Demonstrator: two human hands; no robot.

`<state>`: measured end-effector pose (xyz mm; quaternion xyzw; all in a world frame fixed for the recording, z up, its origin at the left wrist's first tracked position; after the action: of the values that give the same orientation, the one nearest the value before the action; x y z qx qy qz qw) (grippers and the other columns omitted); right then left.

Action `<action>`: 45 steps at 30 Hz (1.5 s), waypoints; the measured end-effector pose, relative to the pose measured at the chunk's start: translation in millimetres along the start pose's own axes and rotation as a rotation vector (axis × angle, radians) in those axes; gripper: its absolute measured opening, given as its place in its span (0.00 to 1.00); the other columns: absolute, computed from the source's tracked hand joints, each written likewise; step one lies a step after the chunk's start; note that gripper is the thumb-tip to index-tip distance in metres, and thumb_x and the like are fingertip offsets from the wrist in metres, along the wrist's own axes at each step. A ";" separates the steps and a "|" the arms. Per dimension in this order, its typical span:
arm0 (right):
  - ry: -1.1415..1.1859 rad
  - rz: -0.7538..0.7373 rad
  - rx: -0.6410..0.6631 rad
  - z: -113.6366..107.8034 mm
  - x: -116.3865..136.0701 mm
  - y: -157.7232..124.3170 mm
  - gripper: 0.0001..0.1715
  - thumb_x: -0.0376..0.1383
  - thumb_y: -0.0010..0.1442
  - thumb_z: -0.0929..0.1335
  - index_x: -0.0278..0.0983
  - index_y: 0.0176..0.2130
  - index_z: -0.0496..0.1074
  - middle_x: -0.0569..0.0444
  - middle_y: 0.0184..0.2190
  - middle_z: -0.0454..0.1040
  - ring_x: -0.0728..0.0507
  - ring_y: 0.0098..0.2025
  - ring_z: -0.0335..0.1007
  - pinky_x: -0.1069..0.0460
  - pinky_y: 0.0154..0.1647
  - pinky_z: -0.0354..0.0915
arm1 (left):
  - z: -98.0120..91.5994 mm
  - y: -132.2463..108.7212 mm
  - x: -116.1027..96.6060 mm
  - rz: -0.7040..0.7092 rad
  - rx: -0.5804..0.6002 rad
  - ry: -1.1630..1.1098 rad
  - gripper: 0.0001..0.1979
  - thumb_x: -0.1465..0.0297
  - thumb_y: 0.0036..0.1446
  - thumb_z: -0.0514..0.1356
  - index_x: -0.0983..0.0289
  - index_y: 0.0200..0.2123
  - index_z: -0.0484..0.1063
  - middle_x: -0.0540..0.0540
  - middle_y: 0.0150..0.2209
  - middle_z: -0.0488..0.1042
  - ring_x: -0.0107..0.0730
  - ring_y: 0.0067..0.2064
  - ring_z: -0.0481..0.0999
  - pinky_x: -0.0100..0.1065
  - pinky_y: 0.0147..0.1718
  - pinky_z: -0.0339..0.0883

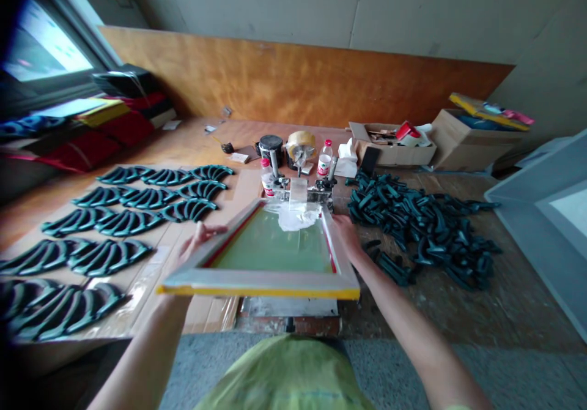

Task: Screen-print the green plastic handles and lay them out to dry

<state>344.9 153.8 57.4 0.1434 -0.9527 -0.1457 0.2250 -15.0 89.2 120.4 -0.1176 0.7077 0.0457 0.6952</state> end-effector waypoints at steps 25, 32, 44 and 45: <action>-0.092 -0.457 0.443 17.7 78.9 25.3 0.08 0.26 0.54 0.67 0.38 0.30 0.74 0.53 0.30 0.75 0.44 0.36 0.69 0.51 0.38 0.62 | 0.7 -30.8 150.0 -0.319 0.064 0.072 0.40 0.48 0.45 0.64 0.65 0.57 0.67 0.50 0.28 0.75 0.32 0.26 0.74 0.29 0.25 0.66; -0.082 -0.511 0.308 31.8 80.9 -12.3 0.15 0.25 0.58 0.63 0.35 0.42 0.75 0.47 0.39 0.77 0.42 0.42 0.68 0.48 0.45 0.63 | -0.2 -32.0 147.2 -0.311 0.061 0.035 0.39 0.49 0.45 0.65 0.64 0.57 0.68 0.50 0.28 0.76 0.32 0.27 0.75 0.29 0.25 0.67; 0.036 0.040 0.088 -3.7 26.1 115.5 0.31 0.37 0.59 0.69 0.41 0.61 0.64 0.52 0.43 0.77 0.44 0.41 0.72 0.51 0.45 0.65 | -1.3 -15.2 49.5 -0.323 0.106 -0.183 0.35 0.42 0.48 0.59 0.63 0.48 0.75 0.54 0.33 0.79 0.37 0.30 0.77 0.32 0.26 0.69; 0.047 0.115 0.037 -8.5 10.9 112.2 0.26 0.37 0.61 0.67 0.39 0.58 0.67 0.53 0.39 0.77 0.44 0.39 0.72 0.51 0.43 0.65 | 1.1 -7.0 36.7 -0.274 0.094 -0.215 0.34 0.41 0.49 0.57 0.63 0.45 0.76 0.55 0.33 0.79 0.37 0.31 0.77 0.33 0.27 0.70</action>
<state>316.2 251.1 107.3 0.0961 -0.9563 -0.1113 0.2526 -12.5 78.9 84.6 -0.1745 0.6079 -0.0702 0.7714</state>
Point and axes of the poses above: each hand's wrist, its own y-axis towards the middle knuckle, its own z-axis out of the palm, x = y × z, the point moved 5 cm from there along y, towards the middle knuckle
